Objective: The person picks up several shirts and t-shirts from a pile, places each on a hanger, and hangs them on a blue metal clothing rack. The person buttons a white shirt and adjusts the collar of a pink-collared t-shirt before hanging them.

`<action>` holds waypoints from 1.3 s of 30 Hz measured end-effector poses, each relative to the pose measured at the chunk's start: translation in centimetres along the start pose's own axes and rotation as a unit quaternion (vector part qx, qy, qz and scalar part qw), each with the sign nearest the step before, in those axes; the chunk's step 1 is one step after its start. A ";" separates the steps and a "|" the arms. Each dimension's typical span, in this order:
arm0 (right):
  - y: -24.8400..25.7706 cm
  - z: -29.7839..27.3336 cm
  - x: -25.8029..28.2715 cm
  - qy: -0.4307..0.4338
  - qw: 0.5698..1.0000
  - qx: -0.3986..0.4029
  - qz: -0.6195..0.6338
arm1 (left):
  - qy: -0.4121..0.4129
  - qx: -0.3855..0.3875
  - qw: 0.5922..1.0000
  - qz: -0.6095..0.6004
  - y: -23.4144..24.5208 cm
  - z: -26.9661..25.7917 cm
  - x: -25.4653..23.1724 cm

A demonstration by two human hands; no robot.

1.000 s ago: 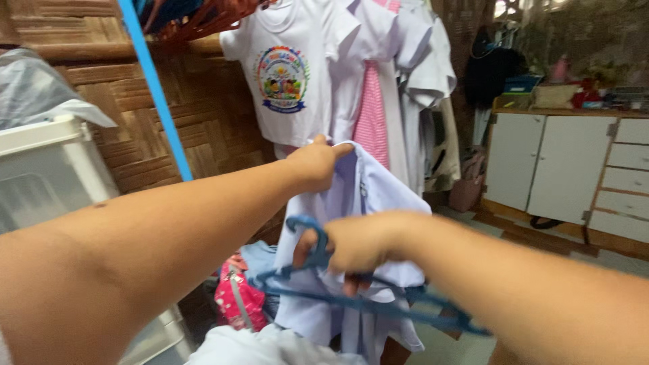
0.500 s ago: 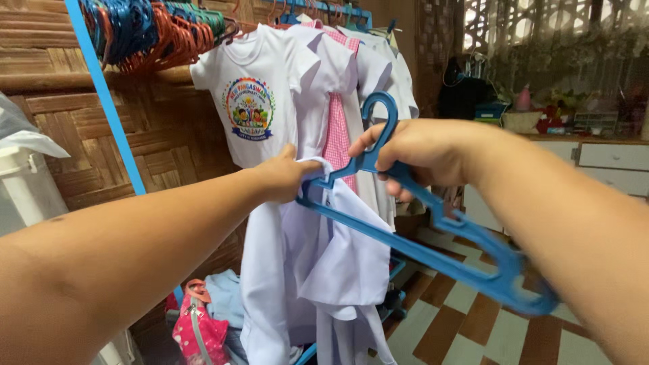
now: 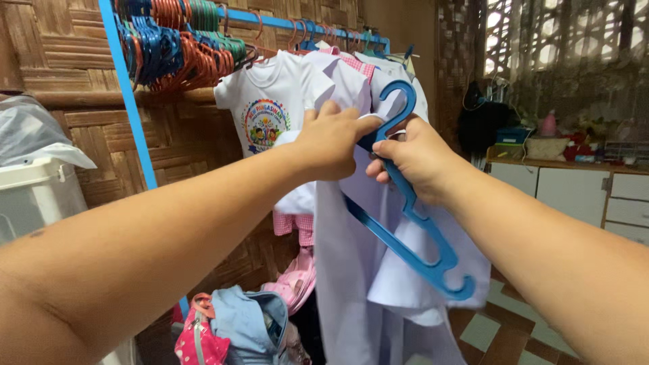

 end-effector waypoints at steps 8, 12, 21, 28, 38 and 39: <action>3.2 -3.3 -2.1 -0.324 0.940 0.095 -0.040 | -0.009 0.009 0.981 -0.195 1.7 0.7 1.1; 8.0 -4.1 -6.3 -0.372 0.918 0.052 -0.130 | 0.001 0.010 0.974 -0.226 1.8 1.3 1.5; 12.6 -4.1 -13.8 -0.242 0.931 -0.024 -0.273 | 0.009 0.008 0.940 -0.341 3.0 4.2 2.2; 12.1 -3.9 -12.0 -0.279 0.949 -0.149 -0.017 | 0.086 0.096 0.921 -0.367 1.4 3.5 7.2; 14.1 -1.1 -4.6 -0.045 0.949 -0.118 -0.288 | 0.169 0.008 0.975 -0.144 2.7 1.0 7.9; 14.0 -1.0 -3.8 -0.044 0.941 -0.121 -0.311 | 0.170 -0.013 0.977 -0.131 3.2 1.0 7.5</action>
Point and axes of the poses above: each hand's wrist, its own z-axis towards the middle knuckle, its own y-axis out of the back of the hand, x = y × z, the point moved 7 cm from there along z, towards the middle knuckle, and after that the axes turned 9 degrees about y, right-handed, at the moved point
